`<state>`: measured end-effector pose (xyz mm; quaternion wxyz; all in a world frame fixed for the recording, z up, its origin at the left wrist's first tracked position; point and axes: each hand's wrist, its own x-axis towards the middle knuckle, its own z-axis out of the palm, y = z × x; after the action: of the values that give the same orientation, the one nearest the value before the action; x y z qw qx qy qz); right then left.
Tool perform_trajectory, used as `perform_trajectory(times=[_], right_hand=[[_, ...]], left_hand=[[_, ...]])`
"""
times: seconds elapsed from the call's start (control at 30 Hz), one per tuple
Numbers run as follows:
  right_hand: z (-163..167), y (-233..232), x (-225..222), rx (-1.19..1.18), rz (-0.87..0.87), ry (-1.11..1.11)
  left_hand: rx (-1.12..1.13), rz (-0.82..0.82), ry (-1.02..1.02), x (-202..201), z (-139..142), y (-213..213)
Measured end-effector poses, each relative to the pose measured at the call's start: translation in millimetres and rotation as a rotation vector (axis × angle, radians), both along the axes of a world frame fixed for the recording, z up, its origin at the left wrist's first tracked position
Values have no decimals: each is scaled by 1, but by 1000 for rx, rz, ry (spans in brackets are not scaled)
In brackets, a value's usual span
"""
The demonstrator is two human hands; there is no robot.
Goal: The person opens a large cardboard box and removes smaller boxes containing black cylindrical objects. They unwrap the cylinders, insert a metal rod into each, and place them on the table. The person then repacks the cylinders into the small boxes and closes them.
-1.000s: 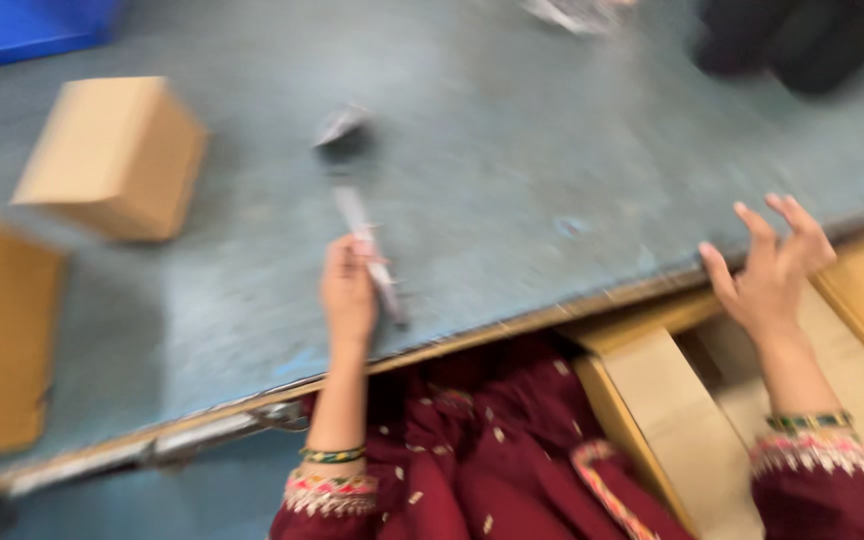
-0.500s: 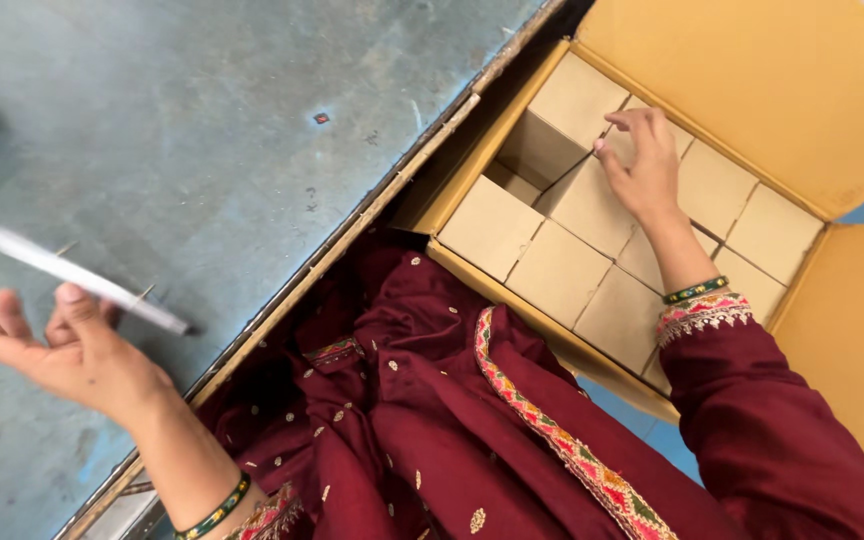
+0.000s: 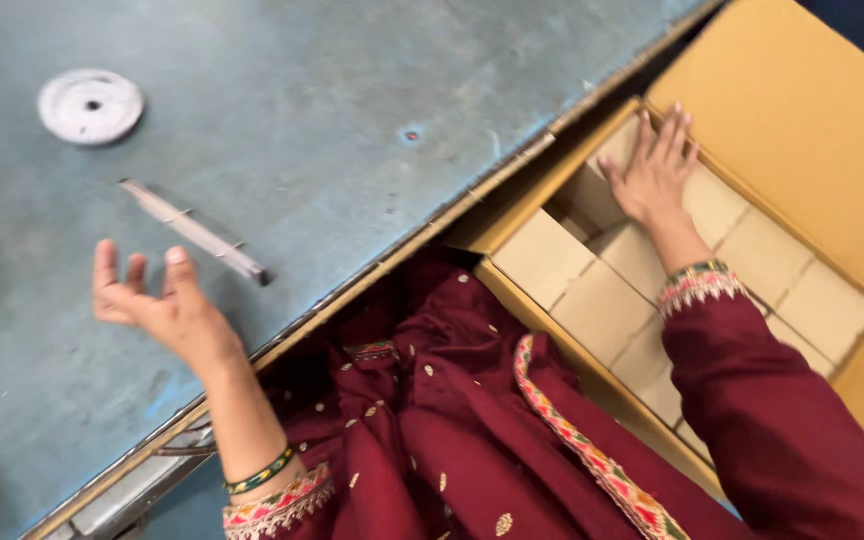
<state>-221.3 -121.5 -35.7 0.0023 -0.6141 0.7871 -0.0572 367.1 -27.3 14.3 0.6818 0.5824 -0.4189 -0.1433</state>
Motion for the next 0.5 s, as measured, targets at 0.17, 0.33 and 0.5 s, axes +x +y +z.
perform_trajectory(times=[0.17, 0.33, 0.5], right_hand=[[6, 23, 21, 119, 30, 72], [15, 32, 23, 64, 132, 298], [76, 27, 23, 106, 76, 179]], left_hand=[[21, 48, 12, -3, 3, -4], [11, 102, -104, -5, 4, -11], [-106, 102, -116, -12, 7, -10]])
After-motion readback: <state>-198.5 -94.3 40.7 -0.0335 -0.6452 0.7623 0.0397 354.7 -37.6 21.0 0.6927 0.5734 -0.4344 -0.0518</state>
